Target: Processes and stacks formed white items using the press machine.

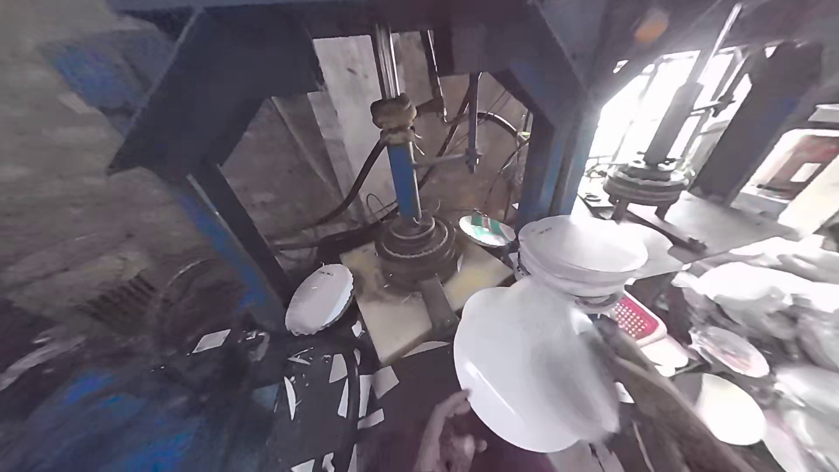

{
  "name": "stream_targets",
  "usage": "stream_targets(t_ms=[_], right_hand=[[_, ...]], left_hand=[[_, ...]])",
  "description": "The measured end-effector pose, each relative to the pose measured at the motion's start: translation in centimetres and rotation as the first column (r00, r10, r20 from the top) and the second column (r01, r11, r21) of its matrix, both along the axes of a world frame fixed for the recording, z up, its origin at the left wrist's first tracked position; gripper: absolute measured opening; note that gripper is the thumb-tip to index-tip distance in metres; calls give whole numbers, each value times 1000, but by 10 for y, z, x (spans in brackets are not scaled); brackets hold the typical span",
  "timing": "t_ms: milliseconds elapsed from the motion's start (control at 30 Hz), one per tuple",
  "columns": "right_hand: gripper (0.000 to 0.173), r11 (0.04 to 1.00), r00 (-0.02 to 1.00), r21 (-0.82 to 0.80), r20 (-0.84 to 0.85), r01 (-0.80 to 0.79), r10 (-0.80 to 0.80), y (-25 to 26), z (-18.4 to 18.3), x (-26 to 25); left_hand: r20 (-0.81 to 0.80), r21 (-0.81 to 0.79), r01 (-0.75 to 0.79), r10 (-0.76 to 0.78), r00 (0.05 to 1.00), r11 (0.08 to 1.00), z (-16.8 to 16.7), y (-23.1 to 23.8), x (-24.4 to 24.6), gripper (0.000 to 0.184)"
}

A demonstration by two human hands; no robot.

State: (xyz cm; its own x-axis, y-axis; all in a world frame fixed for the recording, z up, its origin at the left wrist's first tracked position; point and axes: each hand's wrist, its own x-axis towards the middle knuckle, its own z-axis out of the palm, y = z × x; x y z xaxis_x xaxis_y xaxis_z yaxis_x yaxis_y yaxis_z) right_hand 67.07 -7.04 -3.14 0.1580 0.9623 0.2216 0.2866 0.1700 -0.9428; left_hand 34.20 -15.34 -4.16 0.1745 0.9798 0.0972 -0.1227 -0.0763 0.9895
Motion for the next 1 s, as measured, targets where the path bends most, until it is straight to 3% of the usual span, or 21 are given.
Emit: stream_targets(t_ms=[67,167,233,267,333,400,433,467,567,633,700,767,833,900,1000], right_hand=[[35,970,989,-224,130,92,-64,10,11,-6],[24,965,992,-254,126,64,-33,20,6,-2],[22,960,988,-280,150,17,26,24,4,6],[24,955,981,-297,192,17,43,25,9,12],[37,938,963,-338,268,75,19,23,23,25],[50,921,948,-354,315,160,-44,26,32,37],[55,912,940,-363,335,190,-63,26,33,40],[57,908,930,-367,364,201,-58,27,35,41],[48,950,886,-276,463,147,-2,26,35,34],[36,986,887,-152,463,74,5,25,26,29],[38,995,902,-97,432,38,8,28,14,31],[40,985,915,-169,402,28,43,29,13,30],[40,965,918,-261,389,31,76,27,21,29],[39,957,920,-285,386,48,69,26,24,26],[38,969,909,-244,411,34,72,25,24,27]], left_hand=[[-50,35,-107,108,993,994,7,27,20,41],[-54,104,-205,211,976,973,20,43,18,38],[-246,341,-372,464,851,863,26,50,-14,37],[-303,501,-456,642,704,736,28,56,-41,37],[-278,729,-556,915,291,399,40,68,-113,39],[-285,779,-607,951,-120,157,55,84,-199,42],[-367,748,-652,896,-250,125,59,92,-241,43],[-474,684,-713,836,-277,151,61,101,-277,44],[-798,379,-832,598,-73,405,77,126,-326,38],[-866,250,-832,498,36,494,90,139,-321,36],[-810,307,-836,586,21,455,76,149,-329,35],[-806,327,-843,592,-13,426,72,149,-329,37],[-838,313,-839,546,-22,446,72,143,-323,37],[-799,374,-799,601,-20,470,62,129,-326,34],[-658,530,-780,742,-129,334,32,84,-316,36]])
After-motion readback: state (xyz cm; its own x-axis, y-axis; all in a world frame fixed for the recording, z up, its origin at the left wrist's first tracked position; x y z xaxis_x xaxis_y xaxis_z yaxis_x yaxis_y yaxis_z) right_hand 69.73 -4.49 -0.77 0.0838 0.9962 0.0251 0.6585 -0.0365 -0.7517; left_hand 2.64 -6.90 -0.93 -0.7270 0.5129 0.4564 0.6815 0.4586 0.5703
